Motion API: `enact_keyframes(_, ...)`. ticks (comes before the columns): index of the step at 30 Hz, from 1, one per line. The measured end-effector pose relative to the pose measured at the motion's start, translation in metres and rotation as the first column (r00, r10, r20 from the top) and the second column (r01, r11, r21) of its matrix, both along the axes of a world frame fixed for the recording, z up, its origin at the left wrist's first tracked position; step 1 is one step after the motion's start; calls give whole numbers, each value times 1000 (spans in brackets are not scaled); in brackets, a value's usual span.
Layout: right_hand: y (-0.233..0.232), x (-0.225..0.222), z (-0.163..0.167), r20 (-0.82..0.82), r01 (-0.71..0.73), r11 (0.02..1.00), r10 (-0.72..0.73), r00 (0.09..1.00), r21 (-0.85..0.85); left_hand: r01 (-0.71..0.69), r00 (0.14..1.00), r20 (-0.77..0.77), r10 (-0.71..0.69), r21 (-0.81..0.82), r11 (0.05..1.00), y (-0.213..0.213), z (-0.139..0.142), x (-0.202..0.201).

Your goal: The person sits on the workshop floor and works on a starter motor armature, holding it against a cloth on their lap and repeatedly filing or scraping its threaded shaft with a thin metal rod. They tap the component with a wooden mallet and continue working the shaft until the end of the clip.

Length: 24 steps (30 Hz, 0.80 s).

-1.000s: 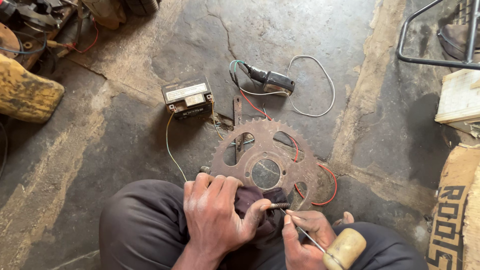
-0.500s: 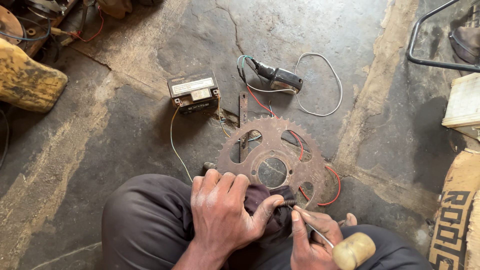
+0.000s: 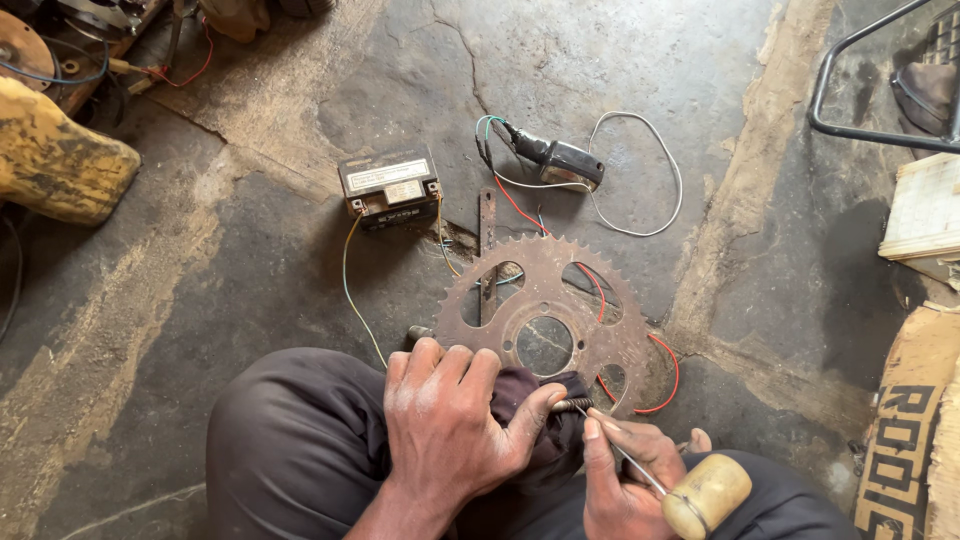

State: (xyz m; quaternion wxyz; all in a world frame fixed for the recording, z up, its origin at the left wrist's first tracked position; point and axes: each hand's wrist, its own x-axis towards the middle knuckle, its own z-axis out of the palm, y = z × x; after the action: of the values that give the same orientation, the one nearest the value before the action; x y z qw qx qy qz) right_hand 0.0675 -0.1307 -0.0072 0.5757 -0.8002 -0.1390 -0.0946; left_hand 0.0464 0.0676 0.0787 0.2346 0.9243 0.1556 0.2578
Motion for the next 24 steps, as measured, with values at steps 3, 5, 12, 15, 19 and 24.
enact_keyframes(3, -3, 1, -2, 126, 40, 953, -3, 992, -299, 4, 1000, 10, -4, -5, 1000, 0, 0, 0)
enact_keyframes(5, -6, 3, -4, 64, 21, 981, -9, 998, -192, -1, 1000, 6, 2, -12, 1000, -1, 1, 1)
enact_keyframes(12, -13, 1, -9, -84, -61, 998, 63, 994, 23, -7, 1000, 17, 7, -11, 1000, -1, 0, 0)
enact_keyframes(15, -9, 0, -7, 93, 7, 966, 18, 995, -258, -3, 1000, 16, 3, -24, 1000, -1, 0, 1)
enact_keyframes(19, -6, 1, -6, 113, 60, 956, -28, 993, -288, -6, 1000, -3, 6, -17, 1000, -1, 1, 2)
enact_keyframes(24, -7, 1, -7, -154, 49, 976, -17, 988, 212, -16, 1000, -3, 16, -11, 1000, -2, 1, -1)
